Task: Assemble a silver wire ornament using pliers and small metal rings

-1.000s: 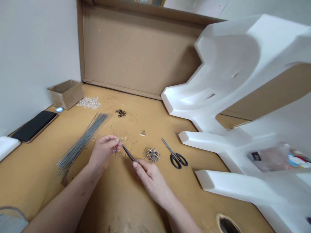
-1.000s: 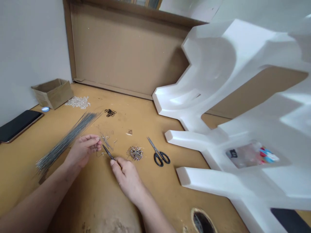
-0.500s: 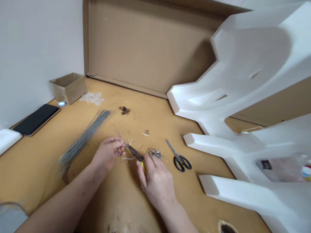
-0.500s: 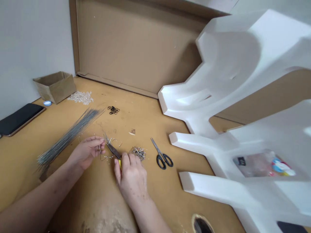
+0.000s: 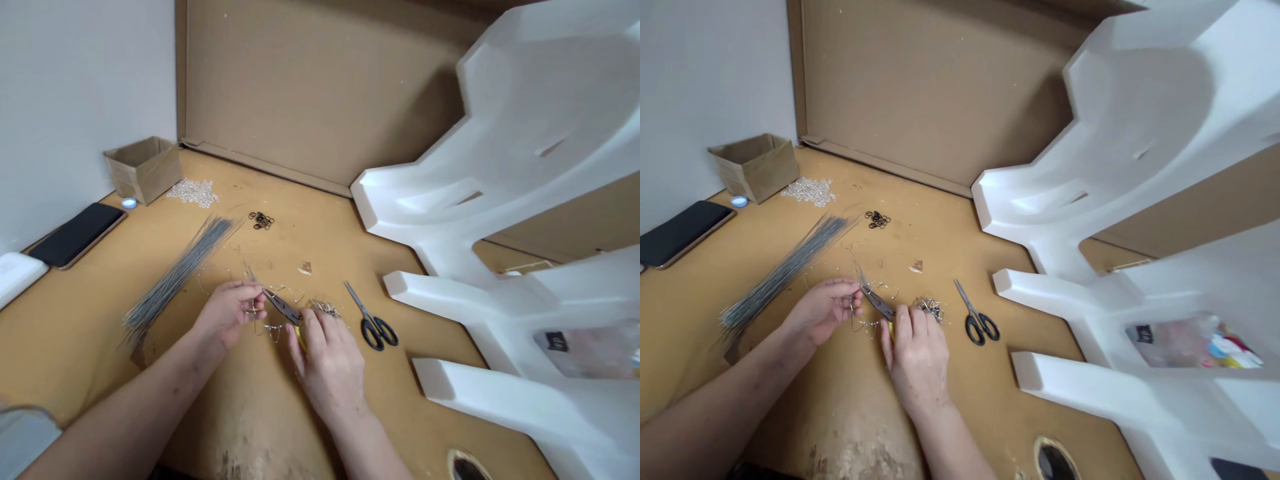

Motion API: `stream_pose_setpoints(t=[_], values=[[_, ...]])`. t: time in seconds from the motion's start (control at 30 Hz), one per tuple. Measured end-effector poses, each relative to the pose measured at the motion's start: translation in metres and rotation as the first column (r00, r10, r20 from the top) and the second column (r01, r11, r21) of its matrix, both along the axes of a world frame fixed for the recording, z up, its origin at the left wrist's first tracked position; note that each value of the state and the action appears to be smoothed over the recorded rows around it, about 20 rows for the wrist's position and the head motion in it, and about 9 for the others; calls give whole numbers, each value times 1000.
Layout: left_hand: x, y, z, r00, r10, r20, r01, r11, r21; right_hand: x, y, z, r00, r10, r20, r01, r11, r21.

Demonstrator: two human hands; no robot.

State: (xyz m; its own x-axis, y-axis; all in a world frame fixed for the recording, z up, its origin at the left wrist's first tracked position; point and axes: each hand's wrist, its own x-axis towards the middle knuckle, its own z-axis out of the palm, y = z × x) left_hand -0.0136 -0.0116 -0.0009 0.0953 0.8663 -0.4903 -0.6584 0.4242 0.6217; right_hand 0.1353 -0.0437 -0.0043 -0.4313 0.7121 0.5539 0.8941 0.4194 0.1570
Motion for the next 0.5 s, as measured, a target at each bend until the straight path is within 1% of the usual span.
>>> stream_pose_setpoints(t=[0.27,0.5], values=[[-2,2,-1,999,-52,-1,52,999,5,1,-1,6,1000,11,25,-11,999,30],[-2,2,0,997,-75,-36,75,997,-6,2,0,6,999,13,42,-17,996,82]])
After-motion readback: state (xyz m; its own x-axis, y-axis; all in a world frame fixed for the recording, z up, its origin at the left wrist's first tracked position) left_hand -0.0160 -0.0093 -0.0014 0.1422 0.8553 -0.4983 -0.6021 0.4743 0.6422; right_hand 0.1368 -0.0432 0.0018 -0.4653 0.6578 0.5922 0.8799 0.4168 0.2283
